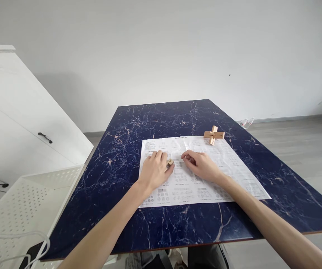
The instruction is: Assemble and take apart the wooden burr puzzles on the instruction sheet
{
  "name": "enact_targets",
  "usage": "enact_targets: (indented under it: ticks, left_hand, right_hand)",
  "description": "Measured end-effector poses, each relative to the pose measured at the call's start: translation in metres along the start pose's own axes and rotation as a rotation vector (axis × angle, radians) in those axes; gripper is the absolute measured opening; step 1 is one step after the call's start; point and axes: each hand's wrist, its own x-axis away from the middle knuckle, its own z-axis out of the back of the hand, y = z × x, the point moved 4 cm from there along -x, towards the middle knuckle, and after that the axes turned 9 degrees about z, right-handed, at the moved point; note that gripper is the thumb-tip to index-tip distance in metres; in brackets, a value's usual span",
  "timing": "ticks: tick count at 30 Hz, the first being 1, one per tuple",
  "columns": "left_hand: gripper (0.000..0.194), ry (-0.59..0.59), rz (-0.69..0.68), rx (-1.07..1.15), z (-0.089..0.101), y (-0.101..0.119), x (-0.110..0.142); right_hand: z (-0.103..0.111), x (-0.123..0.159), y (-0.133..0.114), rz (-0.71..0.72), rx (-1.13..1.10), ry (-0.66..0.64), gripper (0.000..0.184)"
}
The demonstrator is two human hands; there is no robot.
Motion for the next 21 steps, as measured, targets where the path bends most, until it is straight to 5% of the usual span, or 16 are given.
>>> enact_targets:
  ticks: [7, 11, 14, 21]
  left_hand:
    - [0.037, 0.022, -0.192, 0.349, 0.007, 0.016, 0.006]
    - [0.031, 0.109, -0.058, 0.630, 0.016, 0.013, 0.008]
    - [0.043, 0.131, 0.074, 0.803, 0.015, 0.007, 0.007]
    - [0.056, 0.024, 0.255, 1.023, -0.001, -0.003, 0.003]
  right_hand:
    - [0.004, 0.000, -0.011, 0.046, 0.020, 0.067, 0.012]
    - [0.005, 0.000, -0.014, 0.042, -0.022, 0.081, 0.011]
    - [0.004, 0.000, -0.018, 0.092, -0.069, 0.046, 0.011]
    - [-0.001, 0.003, -0.025, 0.229, -0.122, -0.093, 0.024]
